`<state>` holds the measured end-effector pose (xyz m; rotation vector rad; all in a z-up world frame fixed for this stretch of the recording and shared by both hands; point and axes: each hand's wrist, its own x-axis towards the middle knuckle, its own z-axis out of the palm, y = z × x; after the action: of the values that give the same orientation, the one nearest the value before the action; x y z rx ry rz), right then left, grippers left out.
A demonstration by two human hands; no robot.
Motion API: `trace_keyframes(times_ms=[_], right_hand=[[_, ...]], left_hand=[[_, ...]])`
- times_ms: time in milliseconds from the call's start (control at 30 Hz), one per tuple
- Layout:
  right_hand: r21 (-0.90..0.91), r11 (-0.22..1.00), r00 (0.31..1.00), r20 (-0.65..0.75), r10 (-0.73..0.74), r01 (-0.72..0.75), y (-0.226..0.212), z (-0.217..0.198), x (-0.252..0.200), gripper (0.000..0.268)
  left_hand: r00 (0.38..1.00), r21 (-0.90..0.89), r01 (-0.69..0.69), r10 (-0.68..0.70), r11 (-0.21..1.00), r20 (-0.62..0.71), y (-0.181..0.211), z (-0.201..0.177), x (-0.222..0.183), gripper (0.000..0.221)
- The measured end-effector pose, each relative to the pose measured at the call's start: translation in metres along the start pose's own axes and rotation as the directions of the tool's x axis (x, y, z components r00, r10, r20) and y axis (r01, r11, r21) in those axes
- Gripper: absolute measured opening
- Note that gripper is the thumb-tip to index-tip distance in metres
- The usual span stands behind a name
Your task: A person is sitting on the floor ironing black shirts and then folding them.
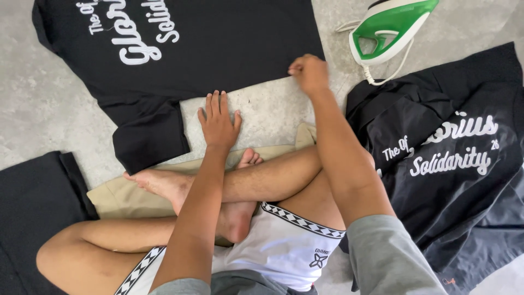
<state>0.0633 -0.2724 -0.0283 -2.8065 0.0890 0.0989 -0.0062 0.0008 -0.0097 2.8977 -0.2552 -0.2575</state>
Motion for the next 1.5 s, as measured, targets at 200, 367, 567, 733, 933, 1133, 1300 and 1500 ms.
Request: trace_keyframes(times_ms=[200, 367, 567, 733, 933, 1133, 1300, 1500], right_hand=[[0.189, 0.899, 0.905, -0.092, 0.416, -0.394, 0.036, -0.018, -0.008, 0.007], [0.110, 0.921, 0.914, -0.126, 0.387, -0.375, 0.012, -0.018, -0.002, 0.010], [0.186, 0.961, 0.979, 0.009, 0.204, -0.202, -0.054, -0.024, -0.006, 0.009], [0.200, 0.905, 0.924, 0.003, 0.384, -0.376, -0.012, -0.023, -0.005, 0.008], [0.581, 0.671, 0.798, -0.058, 0.600, -0.462, 0.045, -0.019, -0.008, 0.016], [0.718, 0.409, 0.705, 0.160, 0.691, -0.563, 0.026, -0.034, -0.007, 0.018], [0.837, 0.270, 0.719, 0.195, 0.668, -0.477, 0.011, -0.047, -0.007, 0.017], [0.839, 0.252, 0.720, 0.215, 0.660, -0.481, 0.023, -0.032, -0.005, 0.021]], left_hand=[[1.000, 0.000, 0.005, -0.005, 1.000, 0.017, -0.001, 0.000, -0.001, 0.057], [1.000, -0.002, 0.013, -0.012, 1.000, 0.021, -0.001, 0.002, 0.000, 0.057], [1.000, 0.014, 0.009, -0.009, 1.000, 0.012, 0.001, -0.003, -0.002, 0.057], [1.000, 0.018, 0.007, -0.008, 1.000, 0.016, 0.001, -0.002, -0.002, 0.057], [0.967, -0.023, -0.094, 0.086, 0.995, -0.241, -0.003, 0.008, -0.002, 0.059], [0.969, -0.031, -0.087, 0.078, 0.996, -0.234, -0.004, 0.009, -0.002, 0.059], [0.969, -0.031, -0.092, 0.082, 0.995, -0.234, -0.004, 0.011, -0.002, 0.060], [0.959, -0.020, -0.103, 0.094, 0.994, -0.267, -0.003, 0.010, -0.002, 0.058]])
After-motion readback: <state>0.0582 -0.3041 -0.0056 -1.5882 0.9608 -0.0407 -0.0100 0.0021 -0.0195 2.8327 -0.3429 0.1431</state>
